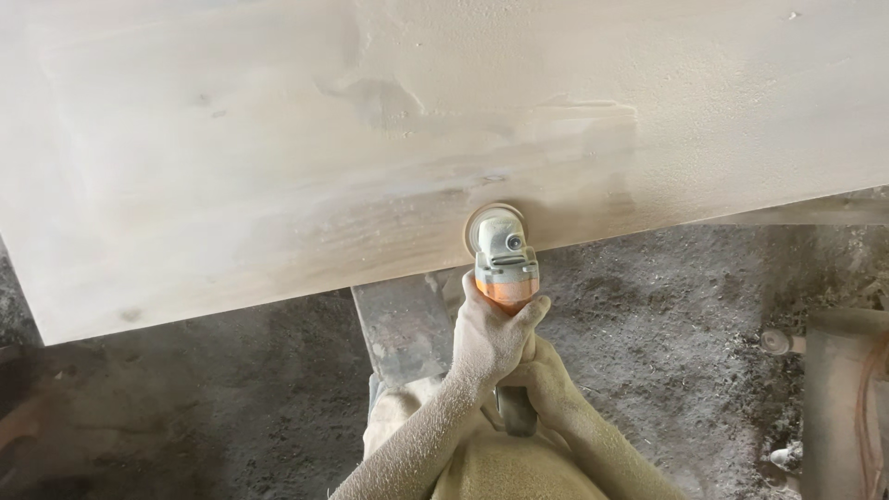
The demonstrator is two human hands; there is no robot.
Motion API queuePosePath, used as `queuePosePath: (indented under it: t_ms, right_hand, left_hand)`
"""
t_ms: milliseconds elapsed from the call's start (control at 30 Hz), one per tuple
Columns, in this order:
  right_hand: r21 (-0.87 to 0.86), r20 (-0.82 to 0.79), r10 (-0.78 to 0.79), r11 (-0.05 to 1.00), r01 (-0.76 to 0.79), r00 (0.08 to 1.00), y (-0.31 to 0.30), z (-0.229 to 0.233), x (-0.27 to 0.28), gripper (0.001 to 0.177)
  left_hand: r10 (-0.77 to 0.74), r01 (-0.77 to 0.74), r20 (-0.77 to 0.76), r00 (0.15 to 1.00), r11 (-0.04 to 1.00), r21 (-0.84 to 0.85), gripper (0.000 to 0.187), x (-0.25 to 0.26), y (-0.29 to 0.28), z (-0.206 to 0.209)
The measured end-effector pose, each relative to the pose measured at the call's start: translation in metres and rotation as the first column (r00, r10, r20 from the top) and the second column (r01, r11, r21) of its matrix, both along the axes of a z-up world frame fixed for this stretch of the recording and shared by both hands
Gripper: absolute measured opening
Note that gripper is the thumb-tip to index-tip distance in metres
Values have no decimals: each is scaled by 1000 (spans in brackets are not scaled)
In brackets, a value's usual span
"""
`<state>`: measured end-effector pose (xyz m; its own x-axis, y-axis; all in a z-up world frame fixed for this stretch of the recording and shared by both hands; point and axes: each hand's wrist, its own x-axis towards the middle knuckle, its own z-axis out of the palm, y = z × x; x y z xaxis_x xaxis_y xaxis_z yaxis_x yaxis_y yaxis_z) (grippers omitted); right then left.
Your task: The person is using a handheld power sander to smooth the surface of a large wooden board, moving the sander across different sections of the wood while holding it with both hands.
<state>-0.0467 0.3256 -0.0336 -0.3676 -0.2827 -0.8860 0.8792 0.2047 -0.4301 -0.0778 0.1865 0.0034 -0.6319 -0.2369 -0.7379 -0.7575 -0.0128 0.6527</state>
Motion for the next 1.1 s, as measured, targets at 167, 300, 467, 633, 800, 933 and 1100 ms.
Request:
queuePosePath:
  t_ms: [167, 300, 467, 633, 800, 933, 1100]
  right_hand:
    - [-67, 4, 15, 998, -15, 1000, -33, 6, 16, 36]
    - [40, -4, 117, 992, -117, 993, -63, 6, 32, 40]
    - [-6, -39, 121, 993, -122, 992, -97, -4, 51, 44]
    - [-17, -19, 125, 992, -125, 992, -131, -7, 66, 42]
    - [-29, -11, 175, 984, -175, 985, -159, -5, 73, 47]
    - [-72, -12, 245, 967, -245, 969, -178, -2, 73, 47]
    - [-59, 30, 253, 966, -251, 967, -185, 1, 71, 51]
  left_hand:
    - [46, -45, 29, 999, 999, -3, 83, 21, -32, 4]
    - [27, -25, 70, 997, 999, -24, 81, 40, -62, 5]
    - [55, -53, 23, 998, 997, -59, 80, 61, -100, 2]
    - [149, -151, -61, 987, 988, -38, 77, 82, -134, 1]
    - [195, -198, -52, 979, 978, -72, 76, 98, -158, 0]
    - [254, -259, -62, 965, 962, -83, 73, 108, -172, 0]
    - [272, -272, -10, 962, 959, -85, 72, 111, -178, 1]
